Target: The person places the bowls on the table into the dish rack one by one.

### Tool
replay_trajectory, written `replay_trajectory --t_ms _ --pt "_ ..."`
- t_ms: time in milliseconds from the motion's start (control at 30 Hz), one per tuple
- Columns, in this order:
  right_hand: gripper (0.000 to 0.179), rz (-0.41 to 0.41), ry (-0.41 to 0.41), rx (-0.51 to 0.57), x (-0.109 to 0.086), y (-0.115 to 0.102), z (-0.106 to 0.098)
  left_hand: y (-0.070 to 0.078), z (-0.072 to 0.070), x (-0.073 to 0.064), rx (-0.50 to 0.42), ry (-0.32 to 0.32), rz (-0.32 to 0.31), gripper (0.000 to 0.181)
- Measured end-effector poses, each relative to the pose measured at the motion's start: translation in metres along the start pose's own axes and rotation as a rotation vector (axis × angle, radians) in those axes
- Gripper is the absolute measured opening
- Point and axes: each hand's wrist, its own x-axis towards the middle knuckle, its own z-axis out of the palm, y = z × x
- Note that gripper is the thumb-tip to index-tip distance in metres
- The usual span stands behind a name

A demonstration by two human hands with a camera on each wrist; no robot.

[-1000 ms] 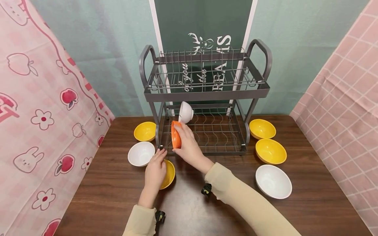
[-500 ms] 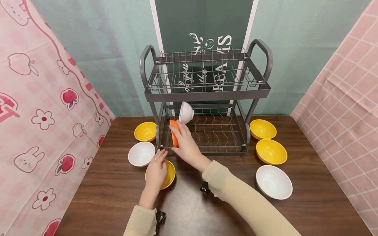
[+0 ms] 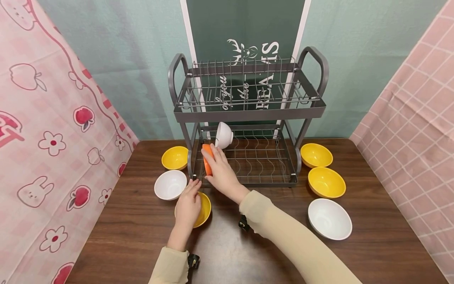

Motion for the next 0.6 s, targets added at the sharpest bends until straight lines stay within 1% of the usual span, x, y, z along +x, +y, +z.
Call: replay_trajectory --t_ms 267,600 --pt "0.09 0.038 -0.026 -0.01 0.0015 0.0043 0.0041 -0.0016 0.0007 -0.0002 -0.008 0.005 0.014 0.036" --pt "0.089 0.017 -0.026 -0.029 0.0047 0.0058 0.0079 -0.0016 0.0005 -0.0002 -0.012 -0.003 0.01 0.036"
